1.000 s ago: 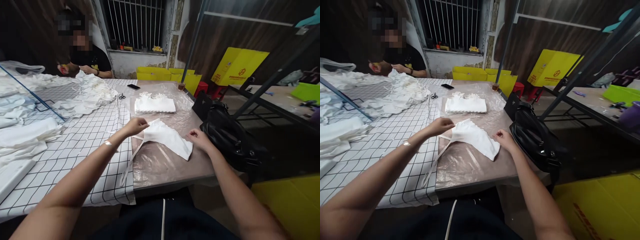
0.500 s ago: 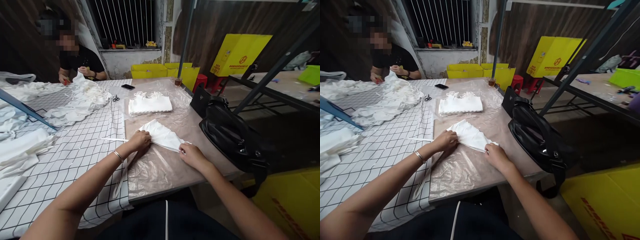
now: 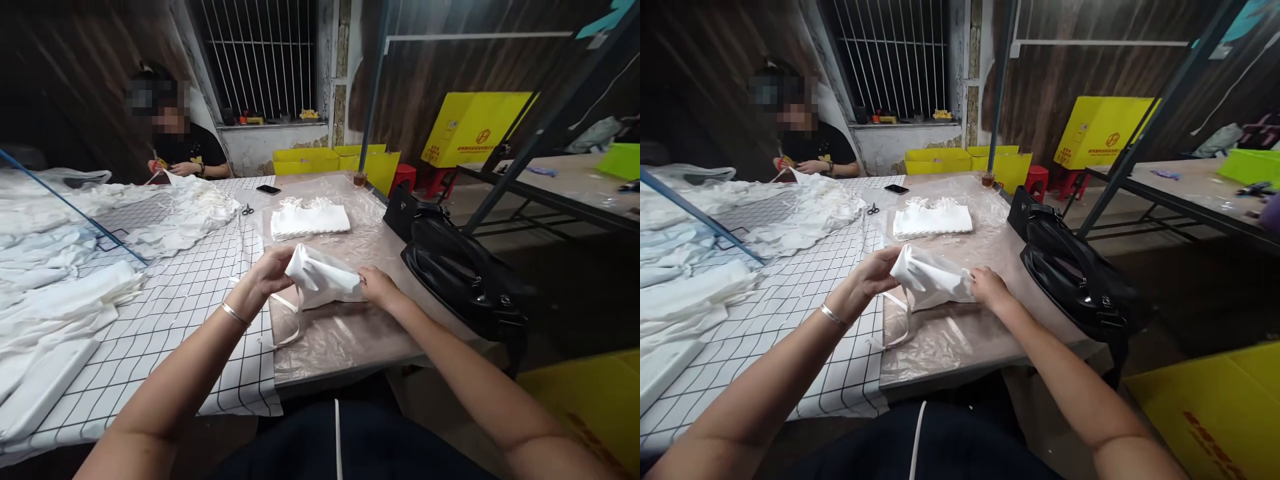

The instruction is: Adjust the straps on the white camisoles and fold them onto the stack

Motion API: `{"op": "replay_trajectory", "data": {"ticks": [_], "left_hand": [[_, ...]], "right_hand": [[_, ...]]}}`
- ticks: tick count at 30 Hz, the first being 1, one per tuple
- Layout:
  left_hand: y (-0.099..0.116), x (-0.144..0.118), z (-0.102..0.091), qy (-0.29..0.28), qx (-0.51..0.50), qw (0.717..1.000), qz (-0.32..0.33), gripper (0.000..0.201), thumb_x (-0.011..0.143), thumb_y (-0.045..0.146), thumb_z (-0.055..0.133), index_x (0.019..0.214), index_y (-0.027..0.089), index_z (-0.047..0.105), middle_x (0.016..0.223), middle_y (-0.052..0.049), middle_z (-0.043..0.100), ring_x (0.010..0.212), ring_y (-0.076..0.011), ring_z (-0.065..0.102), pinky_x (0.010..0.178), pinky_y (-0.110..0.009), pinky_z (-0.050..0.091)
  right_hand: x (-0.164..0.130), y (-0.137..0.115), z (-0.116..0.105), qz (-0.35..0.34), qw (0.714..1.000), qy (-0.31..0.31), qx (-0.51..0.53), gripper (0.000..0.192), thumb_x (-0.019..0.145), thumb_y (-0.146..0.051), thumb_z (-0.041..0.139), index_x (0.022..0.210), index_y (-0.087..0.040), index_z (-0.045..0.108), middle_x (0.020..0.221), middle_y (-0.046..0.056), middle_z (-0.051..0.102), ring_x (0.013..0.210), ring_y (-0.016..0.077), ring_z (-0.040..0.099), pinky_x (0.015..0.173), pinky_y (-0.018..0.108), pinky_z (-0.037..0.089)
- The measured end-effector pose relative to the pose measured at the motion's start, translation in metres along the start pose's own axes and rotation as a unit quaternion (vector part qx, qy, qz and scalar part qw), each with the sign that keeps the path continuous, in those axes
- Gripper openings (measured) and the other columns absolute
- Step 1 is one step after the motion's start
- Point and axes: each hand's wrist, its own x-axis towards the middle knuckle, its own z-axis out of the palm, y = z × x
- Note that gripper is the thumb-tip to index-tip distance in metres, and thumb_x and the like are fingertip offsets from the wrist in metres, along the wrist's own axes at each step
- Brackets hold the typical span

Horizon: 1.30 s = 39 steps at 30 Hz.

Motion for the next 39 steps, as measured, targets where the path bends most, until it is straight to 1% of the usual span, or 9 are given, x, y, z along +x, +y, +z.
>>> {"op": "replay_trajectory", "data": {"ticks": [4, 8, 16, 19, 23, 25, 30, 34, 39], "left_hand": [[-0.001, -0.009, 0.000, 0.025, -0.049, 0.998, -0.008, 0.015, 0.088, 0.013, 0.050, 0.088, 0.008, 0.064, 0.069, -0.008, 0.068, 0.065, -0.0178, 0.068, 0.063, -0.025, 0.059], [-0.002, -0.005, -0.016, 0.048, 0.008, 0.998, -0.050, 0.019, 0.089, 0.015, 0.049, 0.099, 0.007, 0.063, 0.069, -0.008, 0.067, 0.062, -0.0182, 0.067, 0.057, -0.025, 0.056], [-0.018, -0.010, -0.068, 0.290, 0.320, 0.898, 0.086, 0.020, 0.080, 0.029, 0.065, 0.094, 0.015, 0.059, 0.094, -0.009, 0.065, 0.087, -0.0192, 0.062, 0.074, -0.027, 0.049], [-0.040, -0.018, -0.058, 0.177, 0.525, 0.823, 0.127, 0.030, 0.073, 0.044, 0.069, 0.084, 0.017, 0.063, 0.098, -0.008, 0.064, 0.090, -0.0218, 0.059, 0.076, -0.030, 0.046], [-0.065, -0.016, -0.041, 0.053, 0.693, 0.714, 0.079, 0.024, 0.062, 0.037, 0.076, 0.073, 0.017, 0.066, 0.083, -0.008, 0.067, 0.078, -0.0235, 0.060, 0.069, -0.031, 0.044], [-0.062, -0.012, -0.040, 0.060, 0.683, 0.726, 0.057, 0.014, 0.069, 0.030, 0.069, 0.068, 0.016, 0.065, 0.074, -0.007, 0.066, 0.070, -0.0200, 0.059, 0.065, -0.029, 0.043], [-0.010, -0.009, -0.033, 0.079, 0.522, 0.843, 0.104, 0.018, 0.074, 0.033, 0.064, 0.072, 0.015, 0.063, 0.066, -0.003, 0.062, 0.059, -0.0128, 0.053, 0.057, -0.025, 0.040], [0.003, -0.011, -0.015, 0.056, 0.590, 0.791, 0.153, 0.027, 0.071, 0.041, 0.069, 0.078, 0.015, 0.065, 0.073, -0.005, 0.064, 0.065, -0.0155, 0.056, 0.061, -0.027, 0.042], [-0.036, -0.012, -0.022, 0.039, 0.661, 0.749, 0.021, 0.020, 0.049, 0.025, 0.079, 0.056, 0.019, 0.061, 0.052, 0.001, 0.057, 0.056, -0.0157, 0.053, 0.057, -0.026, 0.038]], "right_hand": [[0.004, -0.017, 0.016, 0.031, 0.943, -0.234, 0.235, 0.022, 0.086, -0.038, 0.053, 0.092, -0.019, 0.061, 0.085, 0.006, 0.067, 0.084, 0.0224, 0.064, 0.079, 0.038, 0.052], [0.015, -0.044, 0.017, -0.003, 0.827, -0.289, 0.482, 0.044, 0.094, -0.052, 0.036, 0.111, -0.017, 0.056, 0.104, 0.010, 0.067, 0.097, 0.0220, 0.063, 0.090, 0.041, 0.050], [0.024, -0.001, 0.018, 0.089, 0.980, 0.039, 0.175, 0.031, 0.072, -0.030, 0.069, 0.097, -0.021, 0.053, 0.090, 0.004, 0.062, 0.081, 0.0177, 0.060, 0.079, 0.031, 0.050], [0.003, 0.014, 0.029, 0.022, 0.987, 0.115, 0.112, 0.025, 0.069, -0.030, 0.068, 0.087, -0.020, 0.055, 0.081, 0.002, 0.060, 0.076, 0.0173, 0.056, 0.075, 0.030, 0.048], [-0.031, 0.008, 0.049, -0.075, 0.992, 0.039, 0.091, 0.017, 0.075, -0.036, 0.060, 0.076, -0.020, 0.058, 0.074, 0.002, 0.062, 0.070, 0.0166, 0.056, 0.070, 0.030, 0.046], [-0.042, 0.001, 0.056, -0.116, 0.991, 0.018, 0.060, 0.013, 0.075, -0.033, 0.060, 0.073, -0.020, 0.059, 0.076, 0.002, 0.063, 0.072, 0.0164, 0.056, 0.071, 0.030, 0.046], [-0.038, -0.015, 0.062, -0.148, 0.989, 0.007, -0.009, 0.003, 0.077, -0.021, 0.062, 0.079, -0.020, 0.062, 0.083, 0.001, 0.065, 0.075, 0.0157, 0.058, 0.073, 0.028, 0.046], [-0.019, -0.028, 0.074, -0.219, 0.963, -0.045, -0.147, 0.025, 0.073, -0.008, 0.066, 0.096, -0.019, 0.067, 0.105, 0.007, 0.067, 0.100, 0.0209, 0.058, 0.091, 0.035, 0.043], [0.001, -0.029, 0.075, -0.207, 0.966, -0.057, -0.147, 0.006, 0.075, -0.011, 0.065, 0.074, -0.017, 0.067, 0.091, 0.008, 0.068, 0.094, 0.0220, 0.059, 0.090, 0.037, 0.043]]}}
